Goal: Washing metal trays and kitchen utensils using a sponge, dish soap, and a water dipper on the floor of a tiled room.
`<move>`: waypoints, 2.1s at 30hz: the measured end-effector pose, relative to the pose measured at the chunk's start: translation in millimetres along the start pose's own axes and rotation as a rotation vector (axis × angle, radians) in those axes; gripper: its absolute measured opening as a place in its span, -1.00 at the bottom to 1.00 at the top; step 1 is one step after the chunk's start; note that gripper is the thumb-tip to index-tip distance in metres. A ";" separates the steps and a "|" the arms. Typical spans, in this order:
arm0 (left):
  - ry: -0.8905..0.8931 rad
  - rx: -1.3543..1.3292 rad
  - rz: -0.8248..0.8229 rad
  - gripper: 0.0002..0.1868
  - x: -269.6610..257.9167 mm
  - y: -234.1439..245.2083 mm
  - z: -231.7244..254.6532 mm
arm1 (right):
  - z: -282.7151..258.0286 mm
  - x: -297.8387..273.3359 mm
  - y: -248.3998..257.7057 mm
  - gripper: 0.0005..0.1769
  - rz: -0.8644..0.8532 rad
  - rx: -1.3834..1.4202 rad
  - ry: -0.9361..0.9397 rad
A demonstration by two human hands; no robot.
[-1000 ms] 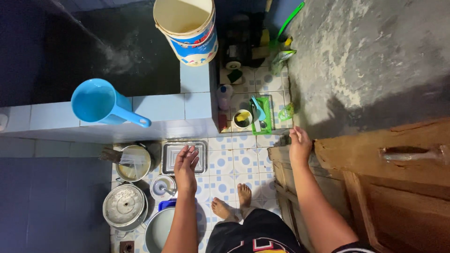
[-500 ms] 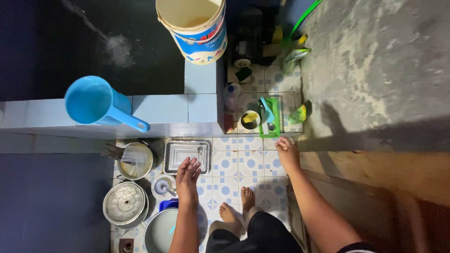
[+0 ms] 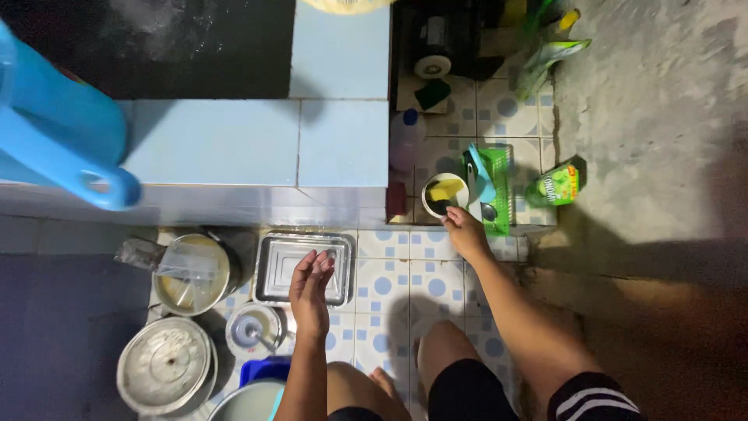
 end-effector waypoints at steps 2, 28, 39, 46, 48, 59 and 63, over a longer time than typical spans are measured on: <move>-0.005 0.007 -0.003 -0.60 10.1 6.7 -19.2 | -30.1 8.2 -1.3 -0.58 -0.010 -0.229 0.026; -0.146 -0.090 -0.058 -0.56 47.8 122.3 -142.5 | 68.6 145.7 -44.9 -0.63 -0.323 -1.287 0.005; -0.075 -0.045 -0.001 -0.54 42.4 144.8 -172.7 | 105.8 169.5 -65.7 -0.64 -0.163 -1.151 -0.041; -0.047 -0.017 0.003 -0.53 43.6 139.9 -171.6 | 21.2 139.7 -56.7 -0.68 -0.212 -1.250 0.165; -0.046 -0.035 -0.001 -0.54 47.9 141.6 -175.5 | -34.3 105.3 -48.0 -0.69 -0.220 -1.212 0.052; 0.002 -0.057 0.007 -0.57 53.4 132.6 -180.1 | 22.8 123.9 -49.4 -0.61 -0.438 -1.217 0.109; 0.008 -0.077 -0.029 -0.57 54.2 134.3 -185.2 | -7.3 120.1 -71.0 -0.61 -0.415 -1.169 0.115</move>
Point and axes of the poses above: each hand's wrist, its own x-axis towards the middle knuckle, its own y-axis out of the back of the hand, z = x × y, the point moved 1 cm from there along x, towards the middle knuckle, and after that the axes turned 1 degree about -x, right-handed, at the moved point
